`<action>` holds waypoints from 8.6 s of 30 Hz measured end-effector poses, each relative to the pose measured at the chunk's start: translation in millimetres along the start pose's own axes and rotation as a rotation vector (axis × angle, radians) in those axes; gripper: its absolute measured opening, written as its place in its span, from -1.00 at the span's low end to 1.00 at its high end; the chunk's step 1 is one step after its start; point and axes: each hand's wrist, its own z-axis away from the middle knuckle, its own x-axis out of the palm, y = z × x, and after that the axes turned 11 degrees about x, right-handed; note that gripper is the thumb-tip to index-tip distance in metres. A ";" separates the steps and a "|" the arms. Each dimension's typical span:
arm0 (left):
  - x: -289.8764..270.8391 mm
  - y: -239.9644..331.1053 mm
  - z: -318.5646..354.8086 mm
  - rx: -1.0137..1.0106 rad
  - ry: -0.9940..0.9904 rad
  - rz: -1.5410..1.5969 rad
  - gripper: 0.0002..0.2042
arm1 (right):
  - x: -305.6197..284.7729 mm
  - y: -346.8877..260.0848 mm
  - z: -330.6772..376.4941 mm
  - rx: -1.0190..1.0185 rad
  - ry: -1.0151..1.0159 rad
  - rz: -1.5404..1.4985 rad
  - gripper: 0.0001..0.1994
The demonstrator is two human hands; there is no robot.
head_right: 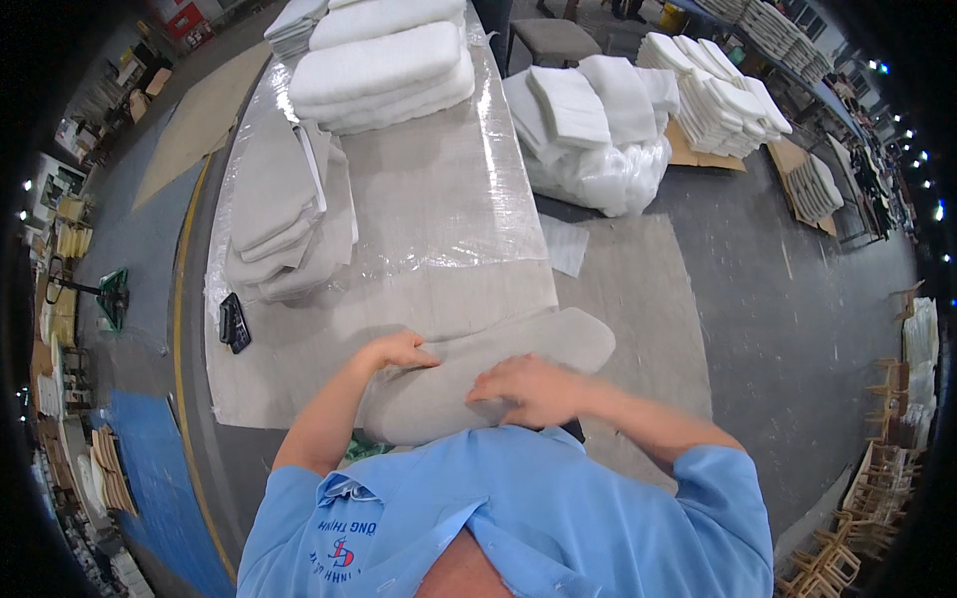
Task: The person inserts white foam inserts into grey fabric covers, aligns edges, and smooths the covers over the foam. The person repeatedly handles multiple foam pieces and covers, placing finished units on a nearby stack.
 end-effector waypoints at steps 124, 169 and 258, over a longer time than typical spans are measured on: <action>-160.6 95.6 -86.2 0.858 1.121 1.341 -0.62 | 102.0 19.5 8.4 0.366 0.858 -1.564 -0.88; -67.2 155.9 -88.2 0.615 1.362 1.176 -0.45 | -118.9 122.8 -236.6 -0.077 0.538 -0.791 -0.84; -218.2 120.6 -125.2 0.383 0.978 0.658 -0.25 | -90.1 142.7 -413.6 -0.105 0.555 -1.241 -0.22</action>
